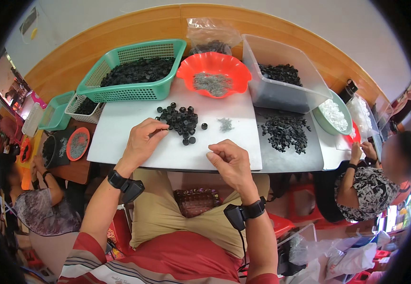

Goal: Insert small metal pins or screws into black plastic components at a workshop table.

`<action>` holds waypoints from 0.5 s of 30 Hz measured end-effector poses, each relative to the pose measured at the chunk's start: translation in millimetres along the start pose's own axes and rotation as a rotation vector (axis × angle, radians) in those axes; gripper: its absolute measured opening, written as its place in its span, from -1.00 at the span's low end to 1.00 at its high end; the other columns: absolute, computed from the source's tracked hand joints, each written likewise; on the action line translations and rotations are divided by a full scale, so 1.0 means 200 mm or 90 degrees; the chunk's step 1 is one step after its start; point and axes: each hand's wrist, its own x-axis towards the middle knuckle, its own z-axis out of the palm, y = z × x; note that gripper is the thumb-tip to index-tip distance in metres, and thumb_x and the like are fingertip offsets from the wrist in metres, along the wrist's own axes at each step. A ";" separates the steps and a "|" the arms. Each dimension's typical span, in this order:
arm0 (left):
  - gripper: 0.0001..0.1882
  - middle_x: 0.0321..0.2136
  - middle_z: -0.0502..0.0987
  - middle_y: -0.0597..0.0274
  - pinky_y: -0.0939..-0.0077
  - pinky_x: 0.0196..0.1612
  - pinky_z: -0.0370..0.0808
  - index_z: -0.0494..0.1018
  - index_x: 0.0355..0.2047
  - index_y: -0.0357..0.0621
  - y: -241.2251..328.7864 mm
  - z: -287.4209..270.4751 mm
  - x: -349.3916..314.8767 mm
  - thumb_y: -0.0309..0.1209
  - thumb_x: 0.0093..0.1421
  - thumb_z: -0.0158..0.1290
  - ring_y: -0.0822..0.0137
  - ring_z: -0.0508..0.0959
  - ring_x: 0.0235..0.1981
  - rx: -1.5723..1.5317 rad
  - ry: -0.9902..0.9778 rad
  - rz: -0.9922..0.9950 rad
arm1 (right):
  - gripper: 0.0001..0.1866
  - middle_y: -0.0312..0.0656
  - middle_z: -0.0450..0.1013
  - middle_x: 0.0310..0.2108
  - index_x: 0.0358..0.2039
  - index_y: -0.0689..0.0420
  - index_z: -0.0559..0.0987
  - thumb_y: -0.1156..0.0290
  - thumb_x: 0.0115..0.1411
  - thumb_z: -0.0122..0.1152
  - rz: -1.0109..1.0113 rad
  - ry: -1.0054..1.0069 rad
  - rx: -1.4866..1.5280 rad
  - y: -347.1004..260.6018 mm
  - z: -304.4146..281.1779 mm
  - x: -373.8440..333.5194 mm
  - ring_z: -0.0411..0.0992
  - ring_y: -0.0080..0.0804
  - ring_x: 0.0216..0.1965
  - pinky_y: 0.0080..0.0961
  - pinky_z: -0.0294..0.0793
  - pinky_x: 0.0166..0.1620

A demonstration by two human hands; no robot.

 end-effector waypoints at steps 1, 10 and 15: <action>-0.82 -0.22 0.63 0.09 0.45 -0.16 0.57 0.64 -0.18 -0.25 0.00 0.00 0.00 -0.52 0.20 0.20 0.21 0.65 -0.23 -0.007 0.000 0.002 | -0.85 -0.33 0.44 -0.36 -0.18 0.30 0.65 0.56 0.23 0.33 0.004 -0.004 0.017 0.00 0.00 0.00 0.35 -0.71 -0.41 -0.71 0.36 -0.36; -0.84 -0.24 0.60 0.10 0.45 -0.17 0.56 0.59 -0.24 -0.31 0.00 -0.01 0.00 -0.50 0.19 0.21 0.24 0.62 -0.27 -0.029 -0.011 0.031 | -0.83 -0.22 0.50 -0.28 -0.18 0.30 0.63 0.60 0.20 0.32 -0.073 0.108 -0.151 -0.01 -0.13 0.11 0.45 -0.59 -0.45 -0.59 0.46 -0.43; -0.83 -0.25 0.60 0.13 0.44 -0.19 0.56 0.58 -0.24 -0.31 -0.02 -0.01 -0.01 -0.51 0.16 0.23 0.25 0.61 -0.29 -0.056 -0.015 0.025 | -0.73 -0.11 0.53 -0.20 -0.11 0.20 0.63 0.44 0.17 0.35 -0.079 0.112 -0.524 -0.07 -0.15 0.21 0.54 -0.23 -0.40 -0.35 0.52 -0.28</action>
